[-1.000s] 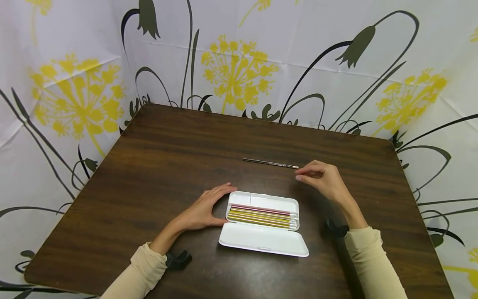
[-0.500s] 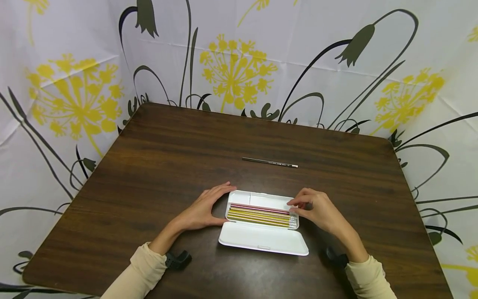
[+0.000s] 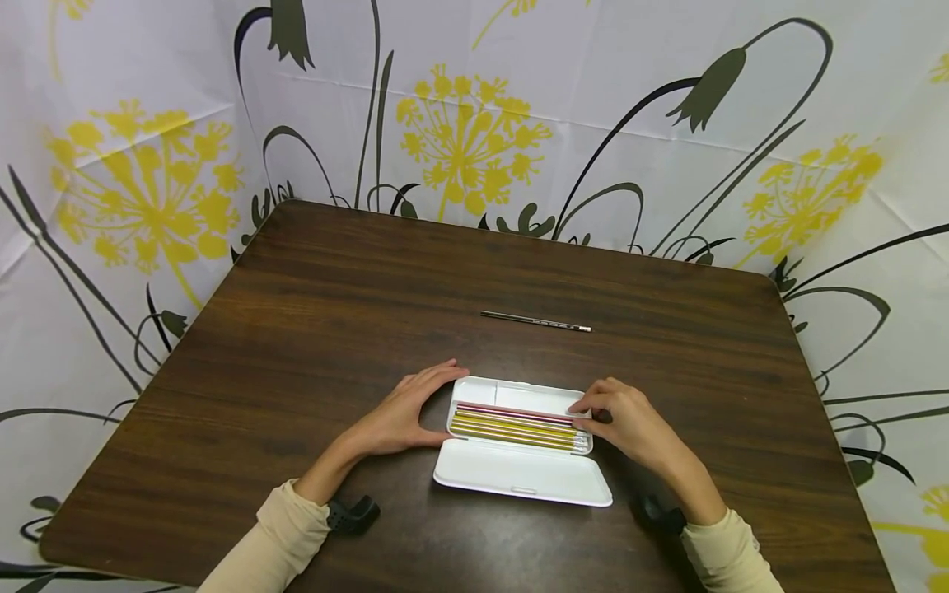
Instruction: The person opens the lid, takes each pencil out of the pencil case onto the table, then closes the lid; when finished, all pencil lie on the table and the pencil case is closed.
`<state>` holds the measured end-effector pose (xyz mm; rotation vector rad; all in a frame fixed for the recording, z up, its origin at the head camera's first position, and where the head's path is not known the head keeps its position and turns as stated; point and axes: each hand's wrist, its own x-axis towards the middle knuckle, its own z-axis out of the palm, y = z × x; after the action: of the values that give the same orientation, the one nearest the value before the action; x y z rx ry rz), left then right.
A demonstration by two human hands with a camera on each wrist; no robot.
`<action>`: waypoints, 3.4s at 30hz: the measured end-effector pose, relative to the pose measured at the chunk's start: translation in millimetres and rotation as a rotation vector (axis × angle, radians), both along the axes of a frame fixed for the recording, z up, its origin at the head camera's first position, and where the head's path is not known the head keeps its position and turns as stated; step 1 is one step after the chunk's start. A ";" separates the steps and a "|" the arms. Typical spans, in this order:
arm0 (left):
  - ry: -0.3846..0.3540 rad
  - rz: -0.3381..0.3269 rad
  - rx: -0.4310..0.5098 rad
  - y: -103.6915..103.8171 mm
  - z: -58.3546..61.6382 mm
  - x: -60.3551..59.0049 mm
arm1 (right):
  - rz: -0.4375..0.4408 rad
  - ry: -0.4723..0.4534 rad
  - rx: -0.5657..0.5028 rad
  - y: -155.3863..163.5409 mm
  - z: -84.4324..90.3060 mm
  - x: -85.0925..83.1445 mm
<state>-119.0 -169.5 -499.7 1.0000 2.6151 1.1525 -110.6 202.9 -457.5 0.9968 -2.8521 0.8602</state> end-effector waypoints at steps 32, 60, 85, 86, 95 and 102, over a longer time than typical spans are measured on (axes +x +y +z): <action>-0.019 0.008 -0.001 0.8 1.3 0.1 | 0.040 0.141 0.014 -3.3 -3.5 14.0; -0.014 0.002 0.002 2.0 3.8 -2.1 | 0.095 0.171 -0.038 -3.0 -5.3 12.1; -0.015 0.010 -0.004 1.4 1.3 0.1 | -0.143 0.070 -0.286 38.2 7.1 -73.1; -0.017 0.012 -0.005 1.3 1.2 0.2 | -0.150 0.054 -0.291 38.4 5.1 -77.2; -0.010 0.009 -0.008 1.3 0.9 -0.5 | -0.157 -0.039 -0.315 37.4 -5.7 -100.9; -0.005 0.008 -0.007 1.2 1.0 -1.0 | -0.129 -0.049 -0.328 32.7 -14.5 -110.8</action>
<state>-120.0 -168.3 -498.7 0.9846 2.6195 1.1461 -221.4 235.5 -472.0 0.7545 -2.6513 1.2973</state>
